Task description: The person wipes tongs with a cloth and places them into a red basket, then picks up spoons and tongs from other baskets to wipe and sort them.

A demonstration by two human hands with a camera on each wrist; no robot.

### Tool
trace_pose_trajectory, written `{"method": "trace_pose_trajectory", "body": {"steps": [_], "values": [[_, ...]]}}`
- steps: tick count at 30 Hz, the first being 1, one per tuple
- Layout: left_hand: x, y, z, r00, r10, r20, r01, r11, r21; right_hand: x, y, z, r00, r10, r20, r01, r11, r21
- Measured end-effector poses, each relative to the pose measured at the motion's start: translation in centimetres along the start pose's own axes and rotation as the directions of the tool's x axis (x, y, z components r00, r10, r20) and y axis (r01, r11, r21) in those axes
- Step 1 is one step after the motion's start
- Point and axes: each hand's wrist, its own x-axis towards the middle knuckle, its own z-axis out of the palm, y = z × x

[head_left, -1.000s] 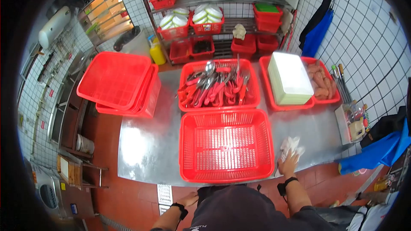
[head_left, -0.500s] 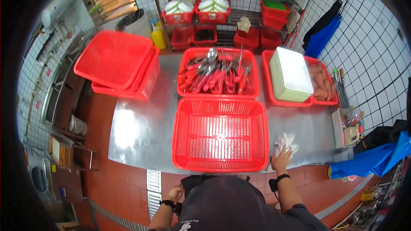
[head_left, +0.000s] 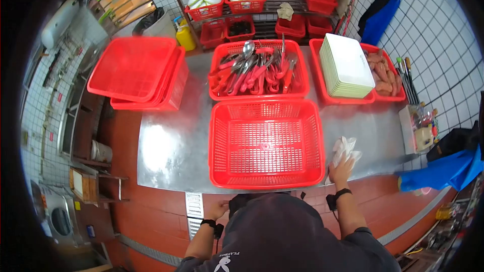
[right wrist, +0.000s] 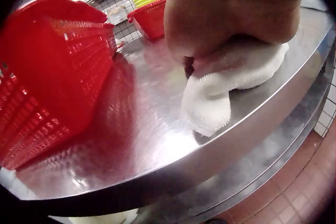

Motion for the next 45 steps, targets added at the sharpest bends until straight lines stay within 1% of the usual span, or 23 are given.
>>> {"method": "trace_pose_trajectory", "body": {"steps": [6,7,9,10,12,14,15,16,17,18,19,21,23,25,27,29,30,32,33,34,36,38,45], "values": [[1.6,-1.8,0.0,0.916,-0.021,0.401,0.183,0.911,-0.371,-0.3,0.1,1.0,0.981,-0.027,-0.191,0.044,0.995,0.085],[0.7,-1.1,-0.1,0.906,-0.069,0.417,0.22,0.919,-0.327,-0.7,-0.2,0.6,0.979,-0.026,-0.201,0.048,0.994,0.103],[1.0,2.8,-0.5,0.882,0.121,0.455,-0.239,0.948,0.211,-1.2,-0.6,-0.1,0.978,0.002,-0.21,0.026,0.991,0.131],[1.1,3.0,-1.0,0.878,0.111,0.466,-0.24,0.944,0.227,-1.0,-0.7,-0.4,0.977,0.007,-0.212,0.022,0.991,0.134],[0.5,3.1,-2.8,0.87,-0.171,0.463,0.064,0.969,0.237,-1.4,-0.8,-0.5,0.978,0.017,-0.207,0.013,0.99,0.142],[0.3,3.5,-7.8,0.892,-0.245,0.379,0.168,0.96,0.224,-1.3,-0.7,-0.5,0.97,0.008,-0.244,0.041,0.98,0.197],[-0.6,5.0,-10.5,0.954,-0.015,0.3,-0.15,0.842,0.518,-1.2,-0.7,-0.6,0.97,0.007,-0.244,0.043,0.979,0.199],[1.9,-0.4,-16.3,0.989,-0.127,0.082,0.089,0.928,0.362,-1.3,-0.7,-0.4,0.967,0.008,-0.256,0.045,0.978,0.201],[2.9,-4.1,-21.5,0.986,0.158,-0.047,-0.109,0.841,0.53,-1.3,-0.6,-0.4,0.963,0.004,-0.268,0.051,0.978,0.201],[3.0,-4.6,-25.7,0.942,0.059,-0.331,0.097,0.896,0.434,-1.4,-0.5,-0.4,0.964,-0.005,-0.265,0.061,0.977,0.202],[0.4,-0.4,-27.5,0.895,-0.062,-0.441,0.16,0.969,0.189,-1.5,-0.5,-0.5,0.964,-0.009,-0.266,0.067,0.975,0.21],[-1.6,6.7,-29.4,0.839,0.04,-0.543,0.159,0.936,0.314,-1.4,-0.6,-0.7,0.962,-0.005,-0.274,0.068,0.973,0.222],[-0.3,11.1,-31.1,0.753,0.26,-0.604,-0.077,0.947,0.312,-1.2,-0.3,-0.3,0.96,-0.015,-0.281,0.076,0.975,0.208],[-0.6,24.1,-25.7,0.623,0.515,-0.588,-0.004,0.754,0.657,-1.2,-0.2,0.2,0.956,-0.02,-0.294,0.079,0.978,0.192],[4.7,29.2,-24.0,0.595,0.554,-0.583,-0.297,0.825,0.481,-1.0,-0.2,-0.3,0.959,-0.031,-0.282,0.09,0.976,0.2],[8.4,37.7,-18.2,0.642,0.618,-0.453,-0.258,0.731,0.632,-1.1,-0.2,-0.5,0.963,-0.031,-0.266,0.091,0.972,0.218],[11.2,40.9,-15.0,0.539,0.764,-0.354,-0.37,0.592,0.716,-1.2,0.0,-0.3,0.962,-0.036,-0.271,0.098,0.97,0.223],[14.5,47.4,-7.3,0.486,0.848,-0.21,-0.326,0.399,0.857,-1.1,0.0,-0.2,0.959,-0.034,-0.28,0.099,0.97,0.223],[15.9,50.2,-3.9,0.643,0.737,-0.21,-0.225,0.443,0.868,-0.9,0.0,-0.5,0.958,-0.04,-0.282,0.106,0.969,0.221],[17.7,51.0,-1.0,0.563,0.802,-0.197,-0.226,0.379,0.897,-0.9,-0.1,-0.6,0.954,-0.059,-0.295,0.128,0.967,0.22],[20.8,52.5,3.0,0.781,0.535,-0.323,-0.037,0.556,0.83,-1.0,0.0,-0.6,0.972,-0.027,-0.235,0.082,0.971,0.225],[23.4,51.3,4.8,0.829,0.479,-0.289,-0.022,0.543,0.839,-1.0,0.3,-0.3,0.971,-0.028,-0.238,0.083,0.971,0.224],[22.7,51.4,4.9,0.804,0.511,-0.303,0.004,0.505,0.863,-1.2,0.2,-0.2,0.982,-0.011,-0.188,0.057,0.969,0.241]]}}
